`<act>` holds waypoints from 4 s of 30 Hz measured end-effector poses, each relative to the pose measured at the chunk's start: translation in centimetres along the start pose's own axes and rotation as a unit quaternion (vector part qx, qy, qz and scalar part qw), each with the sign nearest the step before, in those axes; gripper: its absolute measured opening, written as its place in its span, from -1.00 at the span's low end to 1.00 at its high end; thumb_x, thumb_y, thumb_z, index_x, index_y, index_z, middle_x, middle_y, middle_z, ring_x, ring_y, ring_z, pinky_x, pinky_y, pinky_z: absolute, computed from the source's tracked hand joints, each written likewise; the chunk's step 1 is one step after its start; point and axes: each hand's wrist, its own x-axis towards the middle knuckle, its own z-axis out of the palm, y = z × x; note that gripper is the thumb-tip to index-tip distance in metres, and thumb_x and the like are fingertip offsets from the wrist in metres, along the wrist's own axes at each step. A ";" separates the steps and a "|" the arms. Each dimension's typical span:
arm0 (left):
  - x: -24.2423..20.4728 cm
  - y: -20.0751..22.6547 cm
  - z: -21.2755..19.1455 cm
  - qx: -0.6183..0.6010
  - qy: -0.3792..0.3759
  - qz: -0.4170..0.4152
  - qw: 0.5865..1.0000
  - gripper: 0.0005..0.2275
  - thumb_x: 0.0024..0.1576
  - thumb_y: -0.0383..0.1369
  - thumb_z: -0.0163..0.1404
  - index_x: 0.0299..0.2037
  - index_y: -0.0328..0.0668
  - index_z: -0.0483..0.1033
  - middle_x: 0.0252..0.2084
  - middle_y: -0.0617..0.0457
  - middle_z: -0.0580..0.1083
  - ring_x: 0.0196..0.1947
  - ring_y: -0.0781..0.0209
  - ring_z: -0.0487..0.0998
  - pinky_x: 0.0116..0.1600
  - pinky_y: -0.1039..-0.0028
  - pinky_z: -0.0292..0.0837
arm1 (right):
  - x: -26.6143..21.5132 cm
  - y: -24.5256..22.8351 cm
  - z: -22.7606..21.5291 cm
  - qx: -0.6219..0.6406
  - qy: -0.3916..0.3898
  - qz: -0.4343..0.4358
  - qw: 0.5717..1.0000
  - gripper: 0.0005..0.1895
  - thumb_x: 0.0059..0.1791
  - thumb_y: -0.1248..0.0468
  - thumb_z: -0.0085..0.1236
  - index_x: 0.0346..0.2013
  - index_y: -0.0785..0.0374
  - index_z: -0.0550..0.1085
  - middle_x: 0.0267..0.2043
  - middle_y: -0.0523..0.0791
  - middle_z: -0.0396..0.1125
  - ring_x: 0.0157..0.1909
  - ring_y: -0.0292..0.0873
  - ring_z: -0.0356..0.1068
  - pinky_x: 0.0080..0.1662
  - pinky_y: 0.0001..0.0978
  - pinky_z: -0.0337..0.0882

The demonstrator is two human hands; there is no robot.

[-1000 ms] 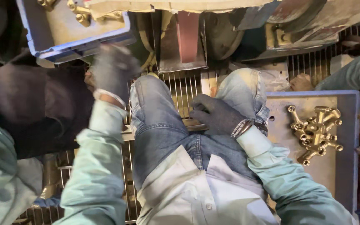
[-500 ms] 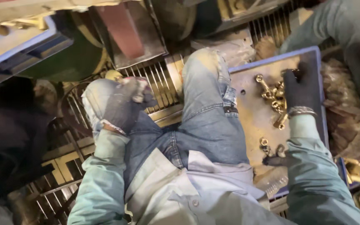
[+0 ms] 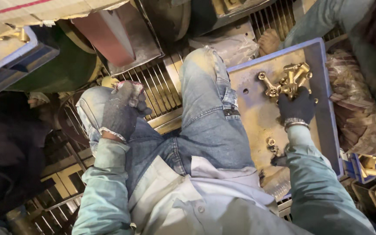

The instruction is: The person sits on the floor and uses a belt sander to polish small brass metal parts. They hold each part with gloved hands against the moving abrasive belt, rotating it to smooth the surface, and then place the finished piece into a blue tray.

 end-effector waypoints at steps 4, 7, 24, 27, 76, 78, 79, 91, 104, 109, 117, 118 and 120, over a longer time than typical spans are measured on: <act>-0.1 0.0 -0.1 0.018 0.035 -0.008 0.999 -0.77 0.26 -0.17 -0.03 -0.35 -0.09 0.39 -0.46 0.13 0.35 -0.49 0.27 0.36 -0.32 0.32 0.41 | 2.3 1.4 0.9 0.007 -0.087 0.052 0.995 -0.41 -0.10 -0.04 0.31 0.07 0.27 0.46 -0.03 0.16 0.44 0.00 0.27 0.44 0.03 0.12 0.40; -0.5 0.2 -0.1 -0.026 -0.032 0.022 0.999 -0.78 0.33 -0.18 0.04 -0.25 -0.09 0.40 -0.44 0.19 0.29 -0.45 0.31 0.31 -0.29 0.37 0.35 | 3.9 2.4 1.6 -0.052 -0.141 0.035 0.988 -0.40 -0.14 -0.01 0.34 0.06 0.29 0.49 -0.05 0.19 0.45 0.00 0.27 0.45 0.03 0.09 0.42; -3.4 0.9 4.5 0.116 -0.087 0.035 0.989 -0.69 0.35 -0.14 -0.07 -0.20 -0.31 0.38 -0.42 0.13 0.31 -0.46 0.27 0.38 -0.32 0.38 0.46 | -3.3 -18.1 -11.3 0.685 -0.456 0.022 0.568 -0.61 0.13 0.24 0.09 0.19 0.40 0.38 -0.23 -0.04 0.42 -0.31 -0.08 0.47 -0.29 -0.21 0.51; -4.7 1.3 5.7 0.139 -0.044 0.031 0.989 -0.61 0.31 -0.07 -0.15 -0.21 -0.32 0.46 -0.42 0.08 0.41 -0.48 0.25 0.45 -0.33 0.43 0.50 | -5.8 -25.3 -13.2 0.356 -0.320 -0.294 0.827 -0.34 -0.10 0.23 0.24 0.29 0.17 0.28 -0.20 -0.06 0.47 -0.28 -0.02 0.49 -0.26 -0.15 0.48; 15.2 -8.3 -4.6 -0.290 0.242 -0.088 0.922 -0.70 0.23 -0.06 -0.18 -0.35 -0.07 0.41 -0.58 0.08 0.32 -0.67 0.23 0.28 -0.61 0.36 0.19 | -6.6 -37.5 -3.1 0.577 -0.314 -0.050 0.752 -0.81 0.02 0.39 0.19 -0.13 0.28 0.37 -0.27 -0.16 0.39 -0.35 -0.32 0.39 -0.31 -0.44 0.46; 16.3 -9.8 -4.7 0.157 0.200 0.103 0.962 -0.83 0.12 -0.23 -0.16 -0.26 -0.10 0.40 -0.51 0.05 0.41 -0.59 0.23 0.42 -0.53 0.31 0.34 | -7.4 -38.4 -3.3 0.583 -0.309 -0.046 0.750 -0.77 -0.01 0.41 0.22 -0.12 0.28 0.37 -0.24 -0.14 0.42 -0.33 -0.30 0.43 -0.31 -0.42 0.51; 16.9 -10.3 -4.7 0.373 0.157 0.193 0.894 -0.84 0.06 -0.32 -0.15 -0.22 -0.12 0.40 -0.47 0.03 0.46 -0.54 0.23 0.49 -0.49 0.28 0.42 | -7.7 -38.8 -3.4 0.575 -0.307 -0.061 0.756 -0.76 -0.02 0.41 0.23 -0.11 0.30 0.38 -0.22 -0.12 0.44 -0.30 -0.28 0.47 -0.28 -0.41 0.54; 1.5 -0.6 -2.0 0.179 0.036 0.111 0.977 -0.75 0.17 -0.22 -0.03 -0.16 -0.28 0.48 -0.43 0.06 0.45 -0.49 0.24 0.51 -0.38 0.32 0.57 | -5.8 -34.7 -7.9 0.372 -0.183 -0.302 0.859 -0.80 0.10 0.33 0.09 -0.04 0.41 0.40 -0.08 0.06 0.40 -0.24 -0.16 0.54 -0.31 -0.37 0.60; -0.3 3.1 -6.0 -0.120 0.080 0.088 0.986 -0.73 0.20 -0.25 0.11 -0.02 -0.24 0.44 -0.36 0.07 0.43 -0.44 0.25 0.46 -0.27 0.33 0.57 | -7.5 -38.3 -1.3 0.613 -0.457 0.015 0.644 -0.60 0.18 0.11 -0.04 0.13 0.40 0.34 -0.17 0.01 0.41 -0.26 -0.12 0.50 -0.14 -0.23 0.59; 0.0 2.8 -5.4 -0.100 0.077 0.106 0.986 -0.79 0.23 -0.30 0.09 -0.05 -0.23 0.45 -0.41 0.13 0.36 -0.47 0.34 0.40 -0.34 0.44 0.48 | -7.6 -38.3 2.1 0.666 -0.478 0.119 0.560 -0.59 0.11 0.05 -0.05 0.07 0.31 0.33 -0.15 -0.05 0.46 -0.07 -0.05 0.49 0.01 -0.10 0.58; -0.8 2.9 -2.4 0.035 0.150 0.133 0.979 -0.90 0.23 -0.39 0.06 -0.13 -0.15 0.42 -0.50 0.14 0.31 -0.57 0.37 0.37 -0.48 0.56 0.30 | -7.4 -39.5 4.1 -0.056 -0.195 -0.604 0.771 -0.89 -0.04 0.17 0.21 -0.28 0.08 0.59 -0.14 -0.10 0.51 0.01 -0.03 0.46 -0.01 -0.11 0.46; -0.8 2.8 -1.9 0.040 0.163 0.143 0.975 -0.88 0.22 -0.40 0.07 -0.14 -0.16 0.39 -0.49 0.14 0.33 -0.58 0.36 0.38 -0.49 0.55 0.31 | -7.6 -40.0 4.3 -0.022 -0.236 -0.542 0.806 -0.82 -0.04 0.11 0.22 -0.31 0.13 0.61 -0.19 -0.06 0.51 -0.02 0.00 0.46 -0.03 -0.09 0.45; -0.5 2.5 -0.9 0.050 0.186 0.169 0.967 -0.85 0.20 -0.42 0.08 -0.17 -0.18 0.34 -0.46 0.13 0.38 -0.59 0.35 0.41 -0.51 0.54 0.34 | -7.9 -40.9 4.9 0.037 -0.277 -0.457 0.844 -0.73 -0.08 0.05 0.25 -0.33 0.20 0.62 -0.25 0.01 0.51 -0.09 0.05 0.47 -0.06 -0.07 0.46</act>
